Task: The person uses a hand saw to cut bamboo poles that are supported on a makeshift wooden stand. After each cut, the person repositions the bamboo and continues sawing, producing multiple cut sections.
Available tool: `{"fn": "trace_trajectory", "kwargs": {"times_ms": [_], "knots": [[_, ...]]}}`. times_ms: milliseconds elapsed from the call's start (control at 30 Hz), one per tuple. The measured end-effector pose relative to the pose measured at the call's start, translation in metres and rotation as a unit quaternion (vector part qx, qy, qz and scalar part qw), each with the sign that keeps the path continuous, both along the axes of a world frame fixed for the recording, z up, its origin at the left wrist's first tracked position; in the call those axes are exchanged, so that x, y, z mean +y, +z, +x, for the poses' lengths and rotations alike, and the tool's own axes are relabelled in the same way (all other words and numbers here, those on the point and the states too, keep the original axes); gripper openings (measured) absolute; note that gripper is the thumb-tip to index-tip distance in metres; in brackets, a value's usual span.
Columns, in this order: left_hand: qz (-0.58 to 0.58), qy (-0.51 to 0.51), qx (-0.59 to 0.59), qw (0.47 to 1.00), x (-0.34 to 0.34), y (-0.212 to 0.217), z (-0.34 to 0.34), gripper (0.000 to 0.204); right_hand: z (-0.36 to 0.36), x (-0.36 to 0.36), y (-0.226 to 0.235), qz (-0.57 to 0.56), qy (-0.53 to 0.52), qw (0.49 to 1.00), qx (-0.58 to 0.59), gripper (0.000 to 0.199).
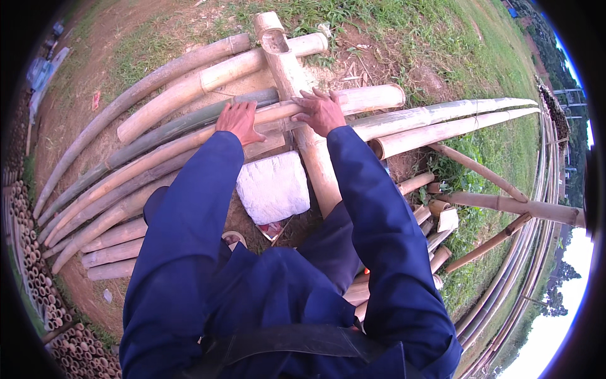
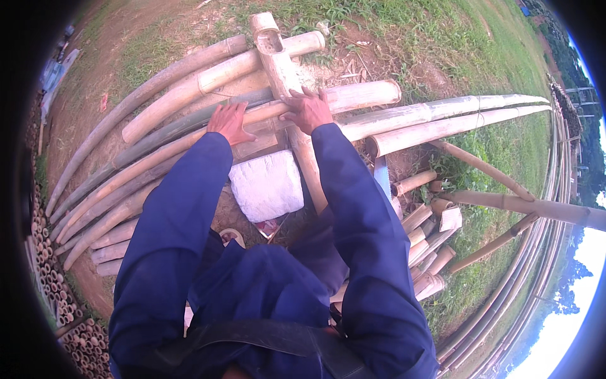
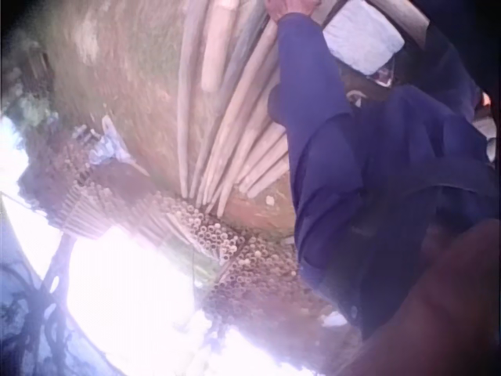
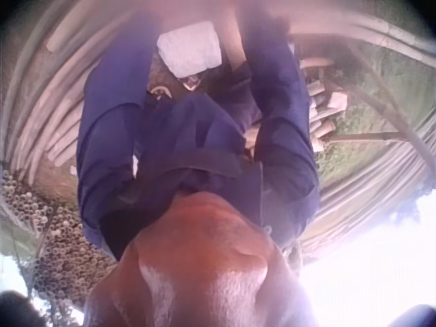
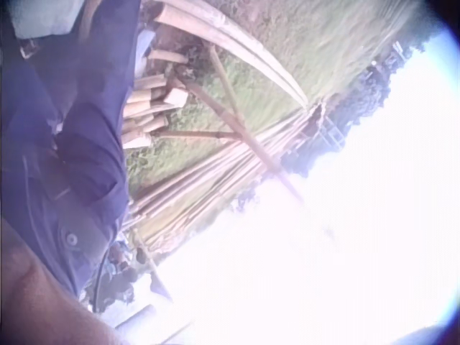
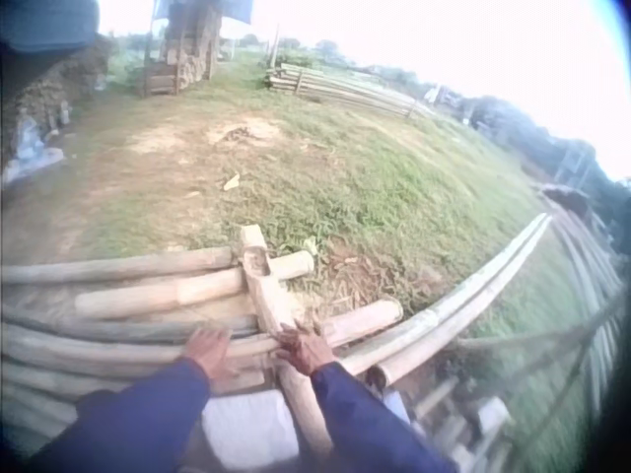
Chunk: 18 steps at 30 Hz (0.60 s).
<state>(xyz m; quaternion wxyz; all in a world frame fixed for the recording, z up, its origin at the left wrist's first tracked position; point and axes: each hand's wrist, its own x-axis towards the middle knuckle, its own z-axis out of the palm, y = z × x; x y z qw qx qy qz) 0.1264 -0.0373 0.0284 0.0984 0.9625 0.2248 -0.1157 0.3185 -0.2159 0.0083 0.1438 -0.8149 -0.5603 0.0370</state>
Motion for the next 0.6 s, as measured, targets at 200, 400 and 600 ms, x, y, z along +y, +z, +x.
{"fn": "trace_trajectory", "kwargs": {"times_ms": [200, 400, 600], "knots": [[0.015, 0.028, -0.025, 0.999, 0.009, -0.015, -0.021, 0.1, -0.023, -0.118, 0.057, 0.213, -0.159, 0.962, 0.059, 0.047], [0.006, -0.003, 0.013, 1.0, 0.0, -0.002, 0.0, 0.1, -0.115, -0.355, -0.014, 0.084, -0.392, 0.913, 0.07, 0.017], [0.021, -0.001, -0.003, 1.0, 0.009, -0.018, -0.008, 0.095, -0.213, -0.4, -0.049, -0.001, -0.399, 0.917, 0.008, 0.04]]}}
